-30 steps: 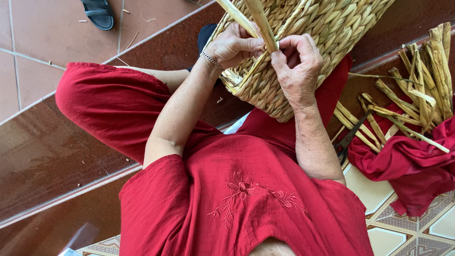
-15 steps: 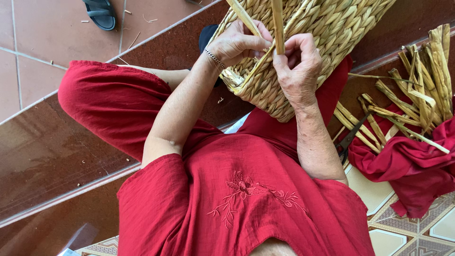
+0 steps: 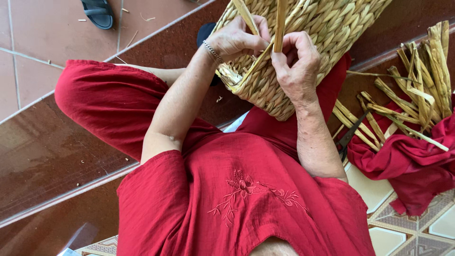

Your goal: The person sits on the floor and weaves a flat water hyacinth strip along the rim of a woven basket, tucking and threading the strip by hand around the edge. They then use scissors to trim excess strip material and continue folding and securing the woven rim.

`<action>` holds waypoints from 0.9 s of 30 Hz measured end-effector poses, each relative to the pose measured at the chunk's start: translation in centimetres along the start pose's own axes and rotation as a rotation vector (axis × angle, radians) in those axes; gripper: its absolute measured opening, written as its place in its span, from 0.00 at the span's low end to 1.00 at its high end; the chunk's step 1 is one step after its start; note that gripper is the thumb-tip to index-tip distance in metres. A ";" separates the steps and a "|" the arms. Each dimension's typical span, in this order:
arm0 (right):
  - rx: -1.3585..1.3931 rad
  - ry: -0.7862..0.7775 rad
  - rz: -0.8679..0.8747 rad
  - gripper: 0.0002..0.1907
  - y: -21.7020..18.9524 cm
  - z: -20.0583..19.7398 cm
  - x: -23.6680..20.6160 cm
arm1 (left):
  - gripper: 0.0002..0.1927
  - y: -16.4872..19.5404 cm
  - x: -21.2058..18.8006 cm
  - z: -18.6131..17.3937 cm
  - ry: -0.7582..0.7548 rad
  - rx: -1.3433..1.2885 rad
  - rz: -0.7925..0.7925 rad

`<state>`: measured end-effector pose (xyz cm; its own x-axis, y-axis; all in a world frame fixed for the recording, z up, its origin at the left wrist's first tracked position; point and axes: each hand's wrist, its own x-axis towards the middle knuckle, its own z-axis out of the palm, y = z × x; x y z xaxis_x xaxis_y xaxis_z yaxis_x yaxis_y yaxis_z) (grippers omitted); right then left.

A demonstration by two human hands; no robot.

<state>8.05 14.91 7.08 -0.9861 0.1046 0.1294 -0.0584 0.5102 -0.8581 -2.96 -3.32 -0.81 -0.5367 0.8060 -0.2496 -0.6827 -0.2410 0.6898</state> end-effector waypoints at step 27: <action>-0.008 -0.062 -0.089 0.06 0.3 -0.8 -0.5 | 0.09 0.8 -1.7 2.3 0.159 0.137 0.038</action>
<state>8.62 15.72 7.21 -0.9848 0.0061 0.1735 -0.1449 0.5217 -0.8407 -1.49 -3.69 1.73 -0.6396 0.6999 -0.3180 -0.5925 -0.1852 0.7840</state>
